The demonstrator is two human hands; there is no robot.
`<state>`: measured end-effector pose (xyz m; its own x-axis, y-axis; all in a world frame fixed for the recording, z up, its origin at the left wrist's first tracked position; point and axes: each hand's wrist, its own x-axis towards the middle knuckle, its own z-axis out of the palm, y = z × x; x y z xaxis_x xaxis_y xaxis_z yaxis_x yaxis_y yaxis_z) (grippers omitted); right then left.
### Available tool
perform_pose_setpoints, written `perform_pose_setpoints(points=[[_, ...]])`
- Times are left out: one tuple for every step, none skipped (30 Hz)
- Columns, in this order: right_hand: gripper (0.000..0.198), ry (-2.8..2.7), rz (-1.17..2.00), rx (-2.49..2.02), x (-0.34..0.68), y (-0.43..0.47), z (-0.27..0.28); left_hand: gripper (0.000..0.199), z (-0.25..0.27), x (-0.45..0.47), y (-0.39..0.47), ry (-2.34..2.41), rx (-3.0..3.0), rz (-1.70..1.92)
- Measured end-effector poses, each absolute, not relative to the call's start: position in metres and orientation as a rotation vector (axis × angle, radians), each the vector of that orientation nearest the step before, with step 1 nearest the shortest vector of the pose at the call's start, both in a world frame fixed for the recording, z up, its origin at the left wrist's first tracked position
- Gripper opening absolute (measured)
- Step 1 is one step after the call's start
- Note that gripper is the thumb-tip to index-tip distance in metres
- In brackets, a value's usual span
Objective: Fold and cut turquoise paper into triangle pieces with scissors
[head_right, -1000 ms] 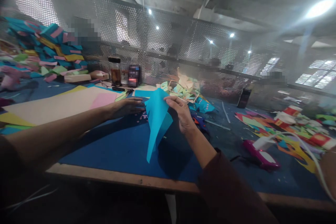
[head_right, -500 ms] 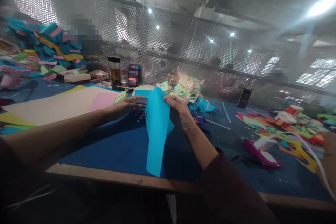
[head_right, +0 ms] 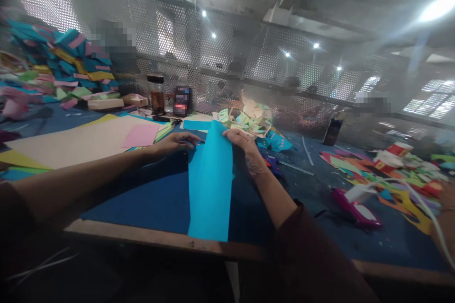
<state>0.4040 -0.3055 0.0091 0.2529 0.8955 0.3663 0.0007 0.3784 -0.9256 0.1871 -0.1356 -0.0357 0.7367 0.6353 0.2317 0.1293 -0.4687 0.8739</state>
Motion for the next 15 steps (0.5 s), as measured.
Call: perform_pose_setpoints(points=[[0.025,-1.134,0.783,-0.989,0.404,-0.306,0.009,0.037,-0.035,0.187,-0.136,0.583,1.997,0.685],[0.025,-1.118,0.791,-0.982,0.404,-0.306,0.009,0.033,-0.035,0.186,-0.136,0.576,1.982,0.683],[0.025,-1.105,0.799,-0.980,0.405,-0.305,0.008,0.030,-0.034,0.186,-0.136,0.562,1.959,0.680],[0.026,-1.094,0.807,-0.982,0.406,-0.305,0.008,0.029,-0.034,0.185,-0.135,0.546,1.933,0.679],[0.026,-1.090,0.813,-0.986,0.407,-0.303,0.007,0.028,-0.033,0.184,-0.135,0.533,1.911,0.684],[0.028,-1.094,0.816,-0.995,0.409,-0.302,0.006,0.028,-0.032,0.183,-0.134,0.525,1.902,0.696],[0.029,-1.105,0.814,-1.008,0.411,-0.301,0.006,0.028,-0.030,0.181,-0.134,0.523,1.905,0.713],[0.031,-1.122,0.805,-1.024,0.413,-0.299,0.005,0.027,-0.029,0.180,-0.134,0.525,1.915,0.731],[0.032,-1.141,0.791,-1.044,0.416,-0.297,0.004,0.027,-0.027,0.180,-0.135,0.528,1.928,0.749],[0.034,-1.160,0.773,-1.064,0.419,-0.296,0.004,0.027,-0.026,0.179,-0.135,0.527,1.940,0.765],[0.035,-1.177,0.753,-1.082,0.421,-0.294,0.003,0.027,-0.024,0.178,-0.136,0.523,1.947,0.780],[0.035,-1.189,0.735,-1.097,0.424,-0.293,0.002,0.027,-0.022,0.178,-0.137,0.520,1.950,0.794],[0.035,-1.196,0.718,-1.108,0.426,-0.292,0.001,0.027,-0.021,0.178,-0.138,0.519,1.950,0.808],[0.035,-1.200,0.704,-1.118,0.427,-0.291,0.001,0.027,-0.019,0.178,-0.139,0.520,1.951,0.825],[0.035,-1.204,0.691,-1.128,0.428,-0.291,0.001,0.027,-0.016,0.178,-0.139,0.524,1.954,0.841]])
